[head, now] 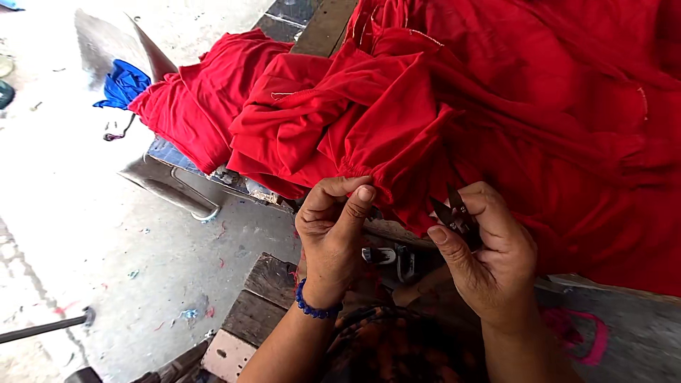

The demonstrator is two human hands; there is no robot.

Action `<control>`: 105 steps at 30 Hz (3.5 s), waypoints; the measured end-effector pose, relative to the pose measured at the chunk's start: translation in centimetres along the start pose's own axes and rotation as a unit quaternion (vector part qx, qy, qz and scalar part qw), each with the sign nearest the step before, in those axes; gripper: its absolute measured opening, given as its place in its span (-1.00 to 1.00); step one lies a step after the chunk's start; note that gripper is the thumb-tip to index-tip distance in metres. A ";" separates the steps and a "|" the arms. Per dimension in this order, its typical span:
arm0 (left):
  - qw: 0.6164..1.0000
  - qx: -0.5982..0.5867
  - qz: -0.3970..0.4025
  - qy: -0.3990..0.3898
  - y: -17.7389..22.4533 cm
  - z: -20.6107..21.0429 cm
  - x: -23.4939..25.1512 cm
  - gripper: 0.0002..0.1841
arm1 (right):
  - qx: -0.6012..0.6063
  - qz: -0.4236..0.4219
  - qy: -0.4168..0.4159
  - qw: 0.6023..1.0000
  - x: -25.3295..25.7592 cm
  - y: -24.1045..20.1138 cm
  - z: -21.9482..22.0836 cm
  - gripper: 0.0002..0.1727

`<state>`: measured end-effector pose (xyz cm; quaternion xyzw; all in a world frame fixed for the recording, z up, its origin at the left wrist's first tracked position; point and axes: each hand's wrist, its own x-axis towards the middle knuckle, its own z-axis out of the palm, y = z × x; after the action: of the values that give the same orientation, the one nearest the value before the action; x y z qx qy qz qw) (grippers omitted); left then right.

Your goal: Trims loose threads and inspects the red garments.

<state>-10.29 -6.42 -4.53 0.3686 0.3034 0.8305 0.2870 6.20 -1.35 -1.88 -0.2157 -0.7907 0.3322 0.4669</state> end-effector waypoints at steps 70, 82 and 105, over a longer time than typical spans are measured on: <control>0.820 0.451 0.179 -0.304 -5.8 12.5 17.5 -0.80 | -0.029 0.150 0.257 0.954 7.4 8.6 -19.4 -0.82; 0.901 0.390 -0.139 -0.131 -10.8 -2.7 26.8 -0.49 | 0.124 0.188 0.047 0.973 22.7 3.8 -6.6 -0.77; 0.939 0.309 -0.111 -0.106 -11.3 -2.1 26.8 -0.75 | -0.420 0.164 -0.136 0.882 24.0 10.1 4.1 -0.69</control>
<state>-24.20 19.12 -2.05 0.4887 0.5519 0.6150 0.2801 -8.42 19.85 3.69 -0.4705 -0.8652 0.0671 0.1596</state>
